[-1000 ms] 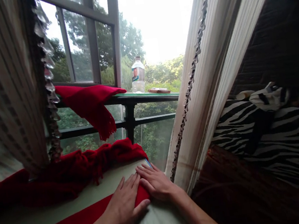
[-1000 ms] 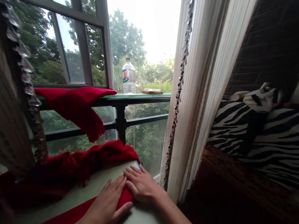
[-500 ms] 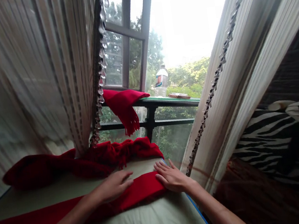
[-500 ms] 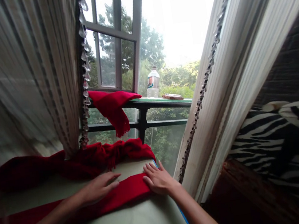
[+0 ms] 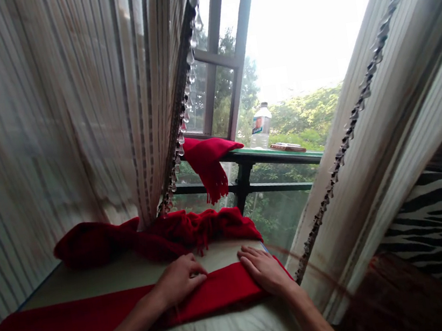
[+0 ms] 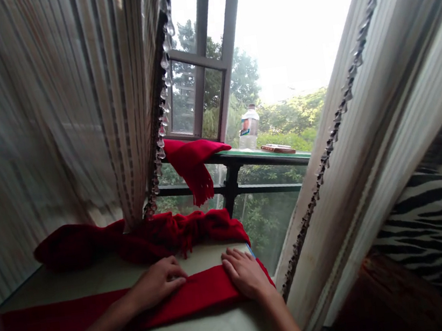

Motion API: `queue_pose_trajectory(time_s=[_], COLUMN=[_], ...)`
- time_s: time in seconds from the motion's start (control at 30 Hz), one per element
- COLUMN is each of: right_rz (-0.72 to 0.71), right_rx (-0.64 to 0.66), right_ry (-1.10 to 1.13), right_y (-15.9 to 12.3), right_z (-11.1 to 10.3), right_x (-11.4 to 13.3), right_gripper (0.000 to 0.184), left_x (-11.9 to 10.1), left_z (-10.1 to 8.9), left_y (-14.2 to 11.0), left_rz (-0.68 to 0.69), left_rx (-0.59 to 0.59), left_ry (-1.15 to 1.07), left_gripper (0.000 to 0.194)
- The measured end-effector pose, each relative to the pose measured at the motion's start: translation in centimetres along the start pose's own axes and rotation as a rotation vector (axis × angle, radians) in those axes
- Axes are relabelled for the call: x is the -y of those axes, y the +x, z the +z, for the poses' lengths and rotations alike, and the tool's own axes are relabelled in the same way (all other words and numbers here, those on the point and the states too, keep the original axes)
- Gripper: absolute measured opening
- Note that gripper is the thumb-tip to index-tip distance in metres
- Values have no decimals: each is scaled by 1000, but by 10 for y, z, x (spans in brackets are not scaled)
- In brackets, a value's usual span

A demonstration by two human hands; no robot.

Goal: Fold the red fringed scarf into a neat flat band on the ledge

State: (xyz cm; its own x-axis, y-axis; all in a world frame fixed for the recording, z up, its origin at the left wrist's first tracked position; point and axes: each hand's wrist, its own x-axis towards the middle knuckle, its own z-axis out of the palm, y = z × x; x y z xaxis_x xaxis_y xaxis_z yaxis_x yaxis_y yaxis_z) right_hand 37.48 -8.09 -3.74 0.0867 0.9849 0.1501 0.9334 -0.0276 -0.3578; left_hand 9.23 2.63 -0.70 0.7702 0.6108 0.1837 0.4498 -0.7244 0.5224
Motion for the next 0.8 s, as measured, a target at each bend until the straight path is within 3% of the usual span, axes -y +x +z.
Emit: queue_pose_trajectory(time_s=[0.23,0.37,0.53,0.67,0.73,0.8], right_rz=[-30,-43,-51,-46,-38,-33], right_rx=[-4,-7,4,9,8,2], right_ry=[-7,-21,-35,-52,-57,-52], right_y=[2,2,1,1,0,0], right_z=[0,1,0,-1,-1,0], right_x=[-5,-5,-4,-4,-4,-4], right_gripper=[54,53,57,59,59,59], left_x=[17,32,52,79,95,112], left_z=[3,-9,-44,-83,-107,-132], left_y=[24,14,-13,-41,-63,-90], left_rz=[-25,-84,-166,-268,-332,-395], left_rx=[168,261,431,526,545,477], left_ry=[-220,-335,-401,-399,-390,-363], left_gripper=[39,50,51,53,51,48])
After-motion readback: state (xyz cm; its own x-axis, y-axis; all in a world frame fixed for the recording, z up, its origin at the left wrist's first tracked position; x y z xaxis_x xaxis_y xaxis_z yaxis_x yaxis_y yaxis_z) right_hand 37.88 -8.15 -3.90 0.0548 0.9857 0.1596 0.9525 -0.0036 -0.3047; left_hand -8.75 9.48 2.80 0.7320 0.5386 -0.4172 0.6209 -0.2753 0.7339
